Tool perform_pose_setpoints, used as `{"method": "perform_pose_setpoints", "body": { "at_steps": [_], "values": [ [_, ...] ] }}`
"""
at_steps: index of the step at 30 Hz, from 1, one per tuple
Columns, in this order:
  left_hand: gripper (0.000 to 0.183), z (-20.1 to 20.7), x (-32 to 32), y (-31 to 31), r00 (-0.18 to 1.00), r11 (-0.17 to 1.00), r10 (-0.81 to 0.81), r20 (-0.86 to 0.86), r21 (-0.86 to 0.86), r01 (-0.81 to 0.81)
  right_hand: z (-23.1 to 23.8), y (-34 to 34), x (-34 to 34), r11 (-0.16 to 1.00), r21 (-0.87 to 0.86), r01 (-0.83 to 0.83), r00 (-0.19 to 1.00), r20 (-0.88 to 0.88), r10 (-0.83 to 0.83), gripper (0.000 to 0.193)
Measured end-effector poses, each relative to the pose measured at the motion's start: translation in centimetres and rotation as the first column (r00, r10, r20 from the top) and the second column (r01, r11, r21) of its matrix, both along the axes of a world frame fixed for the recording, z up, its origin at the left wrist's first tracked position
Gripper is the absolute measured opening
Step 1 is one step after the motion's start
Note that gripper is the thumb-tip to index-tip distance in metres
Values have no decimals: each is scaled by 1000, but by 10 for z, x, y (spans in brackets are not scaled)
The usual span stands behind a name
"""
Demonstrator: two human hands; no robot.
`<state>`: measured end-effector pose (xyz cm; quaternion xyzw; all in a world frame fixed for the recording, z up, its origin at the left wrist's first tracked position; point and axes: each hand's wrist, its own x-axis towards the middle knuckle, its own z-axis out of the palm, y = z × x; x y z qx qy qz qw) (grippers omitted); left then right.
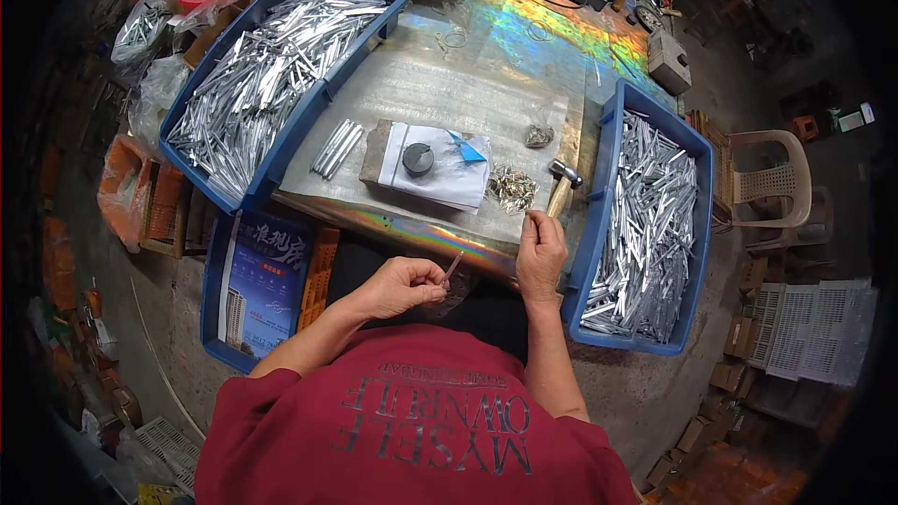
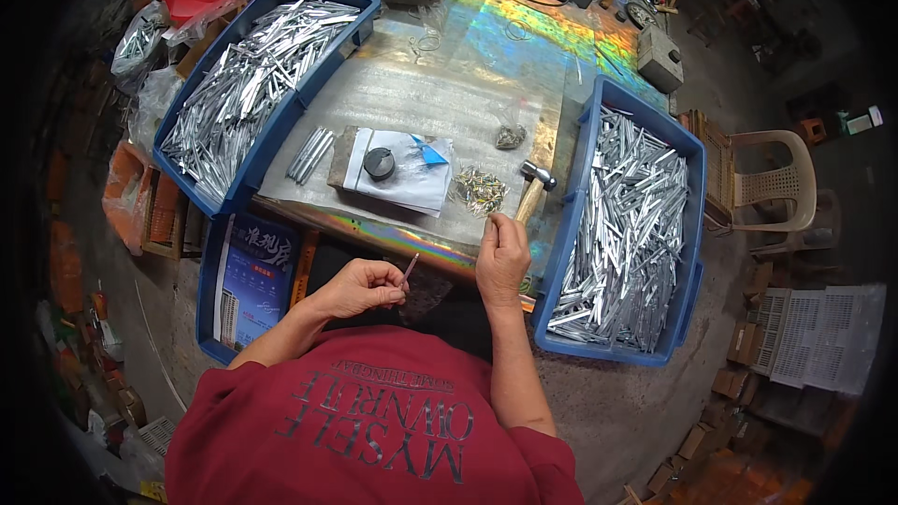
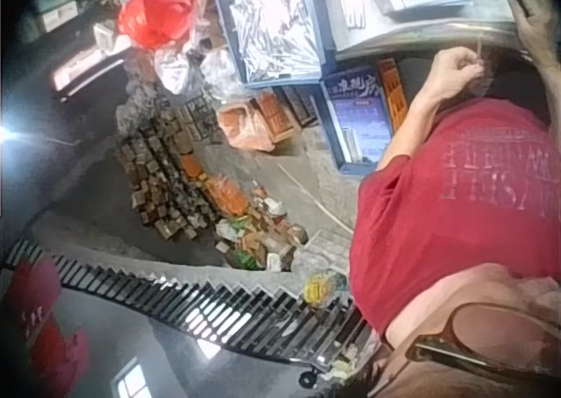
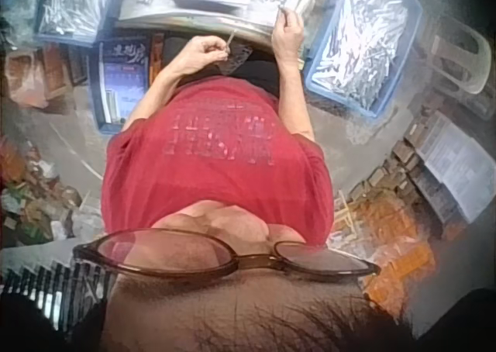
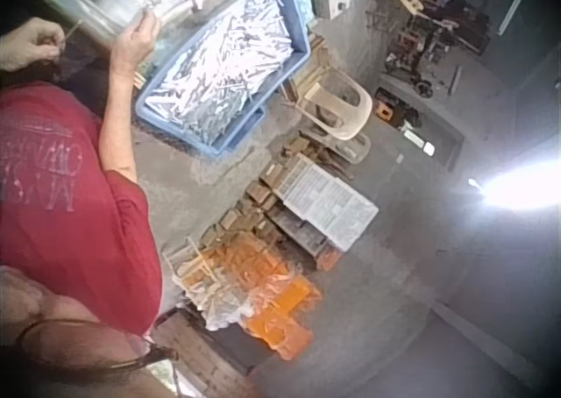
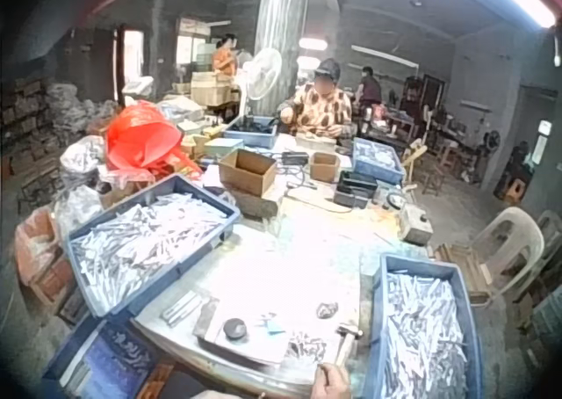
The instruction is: The person puts on eyeglasses, picks up metal strips from a container, and assembles them with small metal pins by hand and with a hammer on a metal block.
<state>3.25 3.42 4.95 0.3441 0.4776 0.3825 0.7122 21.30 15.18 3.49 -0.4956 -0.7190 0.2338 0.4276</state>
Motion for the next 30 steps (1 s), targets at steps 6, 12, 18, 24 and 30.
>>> {"method": "perform_pose_setpoints", "body": {
  "at_steps": [6, 12, 18, 24, 30],
  "values": [
    [8, 6, -2, -1, 1000, 999, -3, -11, -38, 3, -9, 9, 1, 988, 156, -15, 889, 455, -58, 5],
    [8, 3, -3, -2, 1000, 999, 4, -15, -34, -5, -12, 15, -7, 976, 214, -47, 821, 565, -84, 6],
    [8, 3, -5, -3, 1000, 1000, 4, -7, -27, -5, -16, 19, -10, 980, 186, -75, 755, 652, -66, 6],
    [9, 2, -4, -6, 1000, 1000, 16, 19, -24, -16, -18, 21, -10, 983, 160, -93, 678, 733, -55, 4],
    [10, -1, -5, -8, 1000, 999, 26, -1, -24, -26, -17, 23, -10, 987, 158, -41, 744, 664, -75, 7]
  ]
}}
